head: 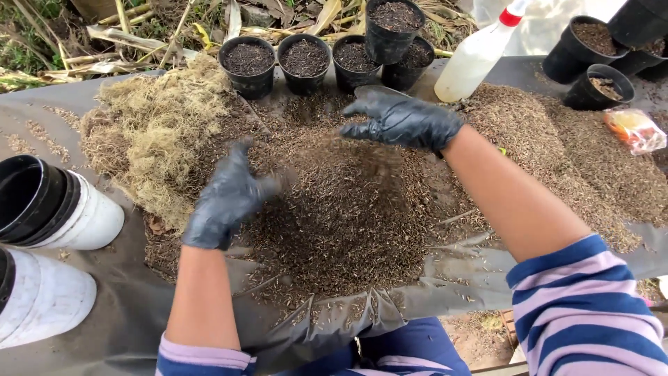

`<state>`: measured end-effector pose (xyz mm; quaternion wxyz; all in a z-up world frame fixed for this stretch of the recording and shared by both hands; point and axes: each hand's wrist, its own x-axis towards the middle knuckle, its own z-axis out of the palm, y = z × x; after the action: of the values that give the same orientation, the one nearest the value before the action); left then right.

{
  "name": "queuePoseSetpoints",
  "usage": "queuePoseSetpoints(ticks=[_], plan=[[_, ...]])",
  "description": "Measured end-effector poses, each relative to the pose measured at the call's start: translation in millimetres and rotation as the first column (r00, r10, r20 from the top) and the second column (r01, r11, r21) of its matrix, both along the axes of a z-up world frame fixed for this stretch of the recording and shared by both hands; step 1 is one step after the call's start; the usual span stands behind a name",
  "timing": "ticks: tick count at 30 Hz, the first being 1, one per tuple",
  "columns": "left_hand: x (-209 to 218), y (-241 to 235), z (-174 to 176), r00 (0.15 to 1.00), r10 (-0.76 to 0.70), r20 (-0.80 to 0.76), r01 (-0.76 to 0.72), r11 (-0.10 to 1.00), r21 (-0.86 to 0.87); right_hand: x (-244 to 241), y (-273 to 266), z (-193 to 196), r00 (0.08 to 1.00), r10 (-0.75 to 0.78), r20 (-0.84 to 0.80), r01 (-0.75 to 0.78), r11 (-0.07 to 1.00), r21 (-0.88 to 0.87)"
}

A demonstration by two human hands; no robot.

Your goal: Filling small plastic pots with a mixture of soil and fibrous material using a hand trowel and spray bottle.

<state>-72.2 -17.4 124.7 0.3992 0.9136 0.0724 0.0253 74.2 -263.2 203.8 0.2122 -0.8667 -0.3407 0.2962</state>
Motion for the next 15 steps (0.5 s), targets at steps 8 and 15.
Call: queuePoseSetpoints(ticks=[8, 15], plan=[[-12, -57, 52, 0.904, -0.127, -0.408, 0.187, 0.976, 0.109, -9, 24, -43, 0.964, -0.266, 0.011, 0.265, 0.955, -0.132], [31, -67, 16, 0.919, -0.061, -0.389, -0.387, 0.052, -0.921, -7, 18, -32, 0.905, -0.371, -0.210, 0.406, 0.900, 0.161]])
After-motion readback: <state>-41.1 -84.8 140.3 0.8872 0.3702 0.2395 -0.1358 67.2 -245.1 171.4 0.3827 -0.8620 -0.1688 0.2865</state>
